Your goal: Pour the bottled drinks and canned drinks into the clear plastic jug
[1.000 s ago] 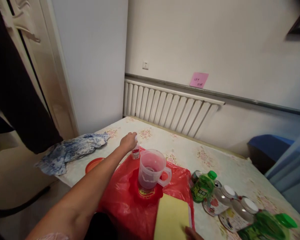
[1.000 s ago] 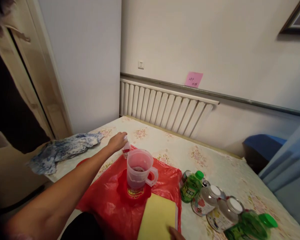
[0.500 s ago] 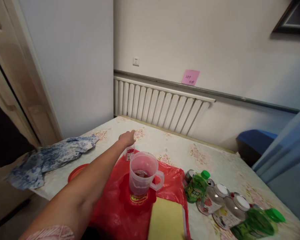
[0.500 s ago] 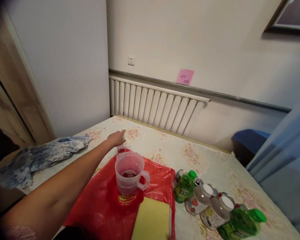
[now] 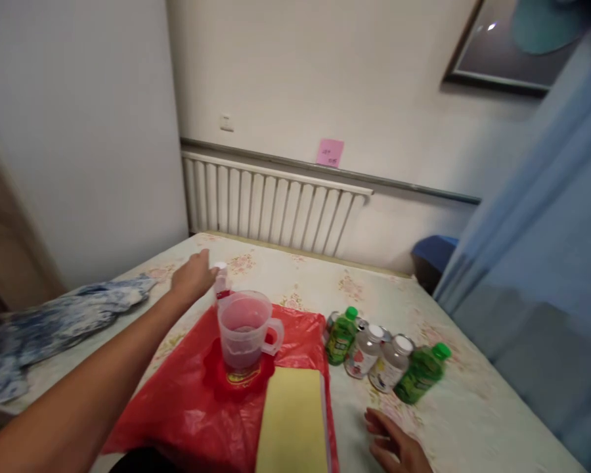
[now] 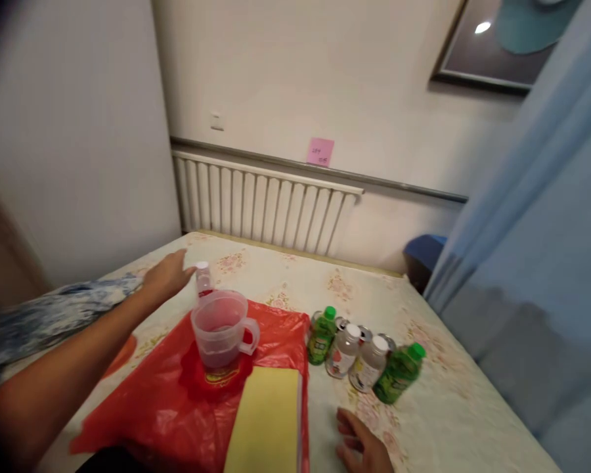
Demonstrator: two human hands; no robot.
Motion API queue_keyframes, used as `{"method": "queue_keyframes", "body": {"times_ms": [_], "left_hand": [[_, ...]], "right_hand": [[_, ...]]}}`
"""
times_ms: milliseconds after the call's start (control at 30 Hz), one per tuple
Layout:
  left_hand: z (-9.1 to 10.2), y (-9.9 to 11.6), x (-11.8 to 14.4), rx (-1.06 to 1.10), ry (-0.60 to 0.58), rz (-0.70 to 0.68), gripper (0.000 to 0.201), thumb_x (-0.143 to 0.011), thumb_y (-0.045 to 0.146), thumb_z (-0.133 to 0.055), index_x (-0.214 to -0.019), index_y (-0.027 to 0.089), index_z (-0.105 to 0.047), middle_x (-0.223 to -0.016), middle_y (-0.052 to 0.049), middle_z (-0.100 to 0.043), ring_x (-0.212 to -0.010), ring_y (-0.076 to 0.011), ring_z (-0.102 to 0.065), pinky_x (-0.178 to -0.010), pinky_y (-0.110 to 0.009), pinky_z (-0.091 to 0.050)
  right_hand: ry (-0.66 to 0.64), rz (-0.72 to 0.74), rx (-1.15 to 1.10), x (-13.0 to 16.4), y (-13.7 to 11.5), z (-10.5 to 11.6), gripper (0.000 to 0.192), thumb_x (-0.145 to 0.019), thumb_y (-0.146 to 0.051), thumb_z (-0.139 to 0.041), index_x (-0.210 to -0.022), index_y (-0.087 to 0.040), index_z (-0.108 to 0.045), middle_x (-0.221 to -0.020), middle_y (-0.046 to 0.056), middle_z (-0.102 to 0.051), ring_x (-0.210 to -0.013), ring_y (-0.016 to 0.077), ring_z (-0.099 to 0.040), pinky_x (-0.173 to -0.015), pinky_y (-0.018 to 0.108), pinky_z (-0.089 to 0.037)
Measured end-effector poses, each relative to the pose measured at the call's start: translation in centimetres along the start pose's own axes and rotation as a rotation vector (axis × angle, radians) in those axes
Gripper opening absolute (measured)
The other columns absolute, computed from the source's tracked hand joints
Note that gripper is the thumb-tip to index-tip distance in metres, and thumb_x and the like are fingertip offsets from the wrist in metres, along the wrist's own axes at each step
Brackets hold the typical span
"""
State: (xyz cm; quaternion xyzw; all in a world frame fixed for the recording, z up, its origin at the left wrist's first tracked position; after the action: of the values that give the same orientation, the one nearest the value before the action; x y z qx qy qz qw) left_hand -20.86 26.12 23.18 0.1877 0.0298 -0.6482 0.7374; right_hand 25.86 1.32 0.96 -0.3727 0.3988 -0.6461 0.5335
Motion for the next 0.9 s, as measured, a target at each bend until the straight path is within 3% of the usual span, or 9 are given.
{"method": "queue_keyframes", "body": {"times_ms": [67,133,200,333,433,567,900], "left_hand": [[1.0,1.2,2.3,0.036,0.064,-0.043,0.05,-0.092,0.038,-0.041,-0.136,0.014,-0.042,-0.136,-0.02,-0.055,-0.118,-0.0323,-0.058,-0.092,-0.042,-0.049],[1.9,2.7,5.4,0.163,0.185,-0.126,0.046,-0.091,0.041,-0.04,-0.129,0.016,-0.05,-0.13,-0.016,-0.06,-0.1,-0.0275,-0.066,-0.086,-0.039,-0.051],[1.5,4.2,9.1,0.317,0.219,-0.188,0.045,-0.087,0.043,-0.042,-0.122,0.018,-0.056,-0.118,-0.011,-0.066,-0.084,-0.0229,-0.068,-0.083,-0.036,-0.053],[-2.4,8.0,16.4,0.59,0.042,-0.301,0.039,-0.083,0.047,-0.045,-0.108,0.022,-0.062,-0.097,-0.005,-0.073,-0.083,-0.0227,-0.069,-0.076,-0.032,-0.054],[-6.2,10.4,20.6,0.709,-0.134,-0.321,0.034,-0.081,0.046,-0.049,-0.103,0.024,-0.064,-0.093,-0.003,-0.075,-0.079,-0.022,-0.07,-0.072,-0.03,-0.055],[-9.5,12.1,23.9,0.788,-0.289,-0.33,0.033,-0.083,0.046,-0.048,-0.101,0.023,-0.065,-0.078,-0.002,-0.073,-0.07,-0.0215,-0.069,-0.067,-0.031,-0.054],[-10.7,14.0,26.0,0.776,-0.359,-0.358,0.029,-0.084,0.04,-0.047,-0.1,0.023,-0.063,-0.071,-0.001,-0.067,-0.065,-0.02,-0.064,-0.064,-0.03,-0.049]], "right_hand": [[0.144,0.021,0.003,-0.2,-0.3,3.0,0.049,-0.064,-0.041,-0.069,-0.109,-0.021,-0.071,-0.11,0.012,-0.075,-0.1,0.0315,-0.071,-0.09,0.042,-0.056],[0.316,0.032,-0.022,-0.6,0.2,6.3,0.047,-0.064,-0.044,-0.068,-0.104,-0.019,-0.069,-0.098,0.011,-0.076,-0.092,0.0305,-0.072,-0.09,0.043,-0.056],[0.501,0.03,-0.037,-1.0,1.2,9.5,0.048,-0.063,-0.048,-0.068,-0.1,-0.018,-0.066,-0.09,0.011,-0.076,-0.085,0.0297,-0.073,-0.086,0.044,-0.057],[0.839,0.034,0.037,-1.9,2.6,14.4,0.066,-0.061,-0.054,-0.068,-0.112,-0.014,-0.059,-0.107,0.015,-0.071,-0.092,0.0303,-0.07,-0.081,0.041,-0.057],[0.834,0.034,0.104,-4.0,2.7,15.3,0.074,-0.059,-0.052,-0.068,-0.119,-0.012,-0.055,-0.119,0.017,-0.066,-0.097,0.03,-0.068,-0.08,0.038,-0.056],[0.803,0.015,0.134,-6.2,3.1,15.4,0.066,-0.057,-0.048,-0.069,-0.114,-0.014,-0.058,-0.113,0.014,-0.069,-0.095,0.0291,-0.068,-0.081,0.038,-0.054],[0.859,-0.016,0.202,-7.3,4.3,15.0,0.051,-0.057,-0.048,-0.067,-0.096,-0.016,-0.064,-0.094,0.012,-0.073,-0.093,0.0333,-0.066,-0.08,0.04,-0.051]]}}
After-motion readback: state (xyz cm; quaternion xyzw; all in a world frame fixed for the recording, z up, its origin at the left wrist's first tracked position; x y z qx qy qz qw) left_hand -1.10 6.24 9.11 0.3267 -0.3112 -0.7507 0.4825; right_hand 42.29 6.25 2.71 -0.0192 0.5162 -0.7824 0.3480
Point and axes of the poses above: each hand's wrist, its own x-axis away from the middle knuckle, its own z-axis out of the back of the hand, y = z × x, the point moved 7 cm from there along -x, towards the middle knuckle
